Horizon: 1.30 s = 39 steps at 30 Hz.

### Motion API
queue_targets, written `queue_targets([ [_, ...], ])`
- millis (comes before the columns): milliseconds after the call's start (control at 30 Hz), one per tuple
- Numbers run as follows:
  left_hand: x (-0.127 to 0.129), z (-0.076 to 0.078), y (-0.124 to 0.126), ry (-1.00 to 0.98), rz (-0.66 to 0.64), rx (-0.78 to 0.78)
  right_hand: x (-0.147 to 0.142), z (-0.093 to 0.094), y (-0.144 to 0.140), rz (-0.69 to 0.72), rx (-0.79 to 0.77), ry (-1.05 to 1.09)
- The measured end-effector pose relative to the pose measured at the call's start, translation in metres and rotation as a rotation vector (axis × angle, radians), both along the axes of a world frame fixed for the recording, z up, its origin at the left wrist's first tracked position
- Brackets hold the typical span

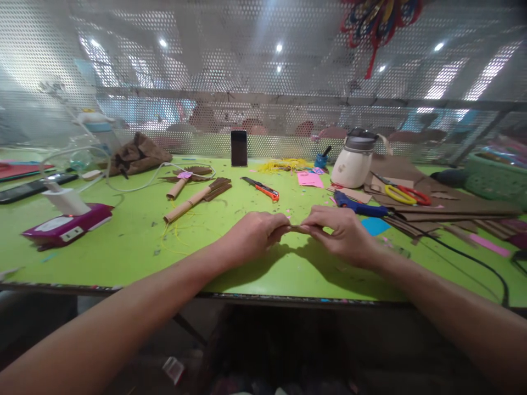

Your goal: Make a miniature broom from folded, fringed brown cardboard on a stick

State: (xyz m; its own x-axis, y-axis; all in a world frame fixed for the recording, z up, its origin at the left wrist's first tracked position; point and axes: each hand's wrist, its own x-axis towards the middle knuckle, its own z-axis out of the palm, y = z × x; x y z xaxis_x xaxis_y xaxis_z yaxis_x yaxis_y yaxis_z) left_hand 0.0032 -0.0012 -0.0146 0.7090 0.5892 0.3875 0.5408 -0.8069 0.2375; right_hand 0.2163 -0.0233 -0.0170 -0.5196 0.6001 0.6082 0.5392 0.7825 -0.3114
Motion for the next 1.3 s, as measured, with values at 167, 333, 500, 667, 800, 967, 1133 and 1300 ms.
queue_targets([
  [167,-0.004,0.005,0.001,0.022,0.033,-0.058,0.002,0.006,-0.001,-0.059,-0.009,0.012],
  [333,-0.009,0.008,0.006,-0.002,0.055,-0.13,0.008,0.008,0.004,-0.083,-0.213,0.076],
  [500,-0.01,0.015,0.007,-0.075,0.058,-0.325,0.013,0.01,0.008,-0.103,-0.348,0.147],
  [667,-0.013,0.021,0.007,-0.036,0.008,-0.51,0.016,0.01,0.012,-0.071,-0.462,0.181],
  [800,-0.016,0.022,0.008,-0.01,-0.019,-0.551,0.019,0.012,0.015,-0.044,-0.575,0.174],
  [967,-0.015,0.019,0.007,-0.085,-0.101,-0.738,0.019,0.012,0.015,-0.066,-0.663,0.176],
  [1133,-0.005,0.017,0.001,-0.124,-0.137,-0.727,0.006,0.007,0.009,0.007,-0.649,0.173],
  [1300,0.007,0.017,-0.004,-0.114,-0.099,-0.641,0.001,0.004,0.003,0.008,-0.544,0.22],
])
